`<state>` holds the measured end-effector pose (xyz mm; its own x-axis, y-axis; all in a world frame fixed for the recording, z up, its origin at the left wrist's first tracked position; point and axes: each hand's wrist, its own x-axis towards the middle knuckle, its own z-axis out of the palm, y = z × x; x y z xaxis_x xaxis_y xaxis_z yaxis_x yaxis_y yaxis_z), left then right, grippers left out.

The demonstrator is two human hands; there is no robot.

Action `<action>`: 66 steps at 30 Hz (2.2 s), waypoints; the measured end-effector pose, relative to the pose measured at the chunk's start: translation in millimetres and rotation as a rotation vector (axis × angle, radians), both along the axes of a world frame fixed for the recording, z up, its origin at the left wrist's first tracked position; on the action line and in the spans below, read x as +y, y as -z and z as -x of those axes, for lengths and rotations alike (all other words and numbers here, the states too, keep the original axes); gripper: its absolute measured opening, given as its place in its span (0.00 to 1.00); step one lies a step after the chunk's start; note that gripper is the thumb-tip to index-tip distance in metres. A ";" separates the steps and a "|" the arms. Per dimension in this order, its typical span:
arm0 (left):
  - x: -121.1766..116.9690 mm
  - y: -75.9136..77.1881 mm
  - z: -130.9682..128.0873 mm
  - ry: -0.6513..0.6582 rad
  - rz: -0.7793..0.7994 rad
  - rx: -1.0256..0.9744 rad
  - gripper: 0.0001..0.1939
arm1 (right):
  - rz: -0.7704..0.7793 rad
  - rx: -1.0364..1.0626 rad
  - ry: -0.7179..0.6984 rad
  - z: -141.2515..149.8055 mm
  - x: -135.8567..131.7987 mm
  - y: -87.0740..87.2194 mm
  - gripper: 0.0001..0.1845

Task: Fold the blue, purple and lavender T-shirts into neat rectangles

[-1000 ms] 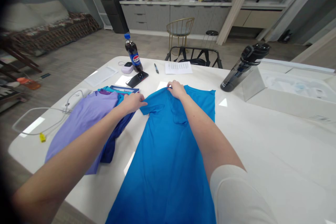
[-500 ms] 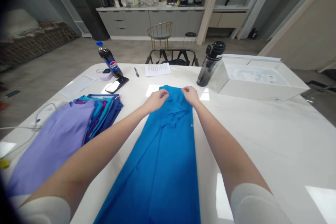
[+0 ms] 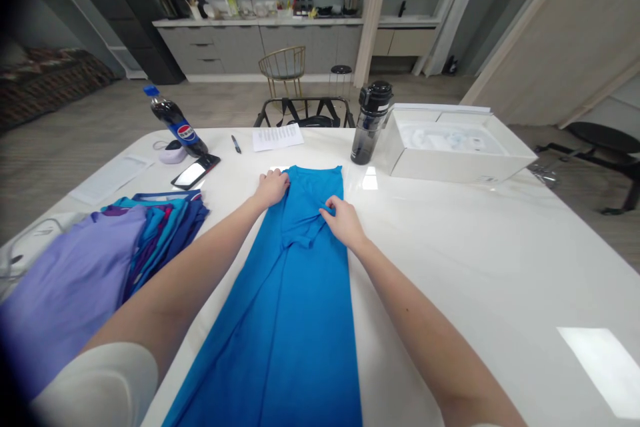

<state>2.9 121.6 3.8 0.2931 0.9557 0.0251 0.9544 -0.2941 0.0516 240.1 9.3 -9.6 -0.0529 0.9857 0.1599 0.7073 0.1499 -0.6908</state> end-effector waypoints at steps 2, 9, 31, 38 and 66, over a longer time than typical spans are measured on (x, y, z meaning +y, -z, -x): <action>-2.9 -1.1 4.5 -0.046 -0.019 -0.068 0.14 | 0.019 0.150 0.000 0.4 1.2 -6.6 0.11; -13.2 -18.7 -10.6 -0.299 -0.290 -0.319 0.19 | -0.019 0.194 0.279 -11.1 48.3 -37.8 0.18; -163.5 -14.5 19.3 0.221 0.019 -0.194 0.19 | -0.031 -0.468 -0.046 -8.7 -53.9 -6.0 0.12; -229.1 -10.0 18.2 0.207 0.008 -0.210 0.18 | -0.100 -0.560 0.139 -5.0 -71.2 -19.7 0.17; -478.7 -21.1 92.1 -0.139 0.040 -0.041 0.14 | -0.078 -0.542 -0.552 128.7 -242.4 -29.5 0.12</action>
<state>-89.2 -357.2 24.9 0.1575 0.9875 -0.0045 0.9827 -0.1563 0.0999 111.4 -233.1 19.8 -0.6233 0.7810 0.0394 0.7523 0.6126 -0.2427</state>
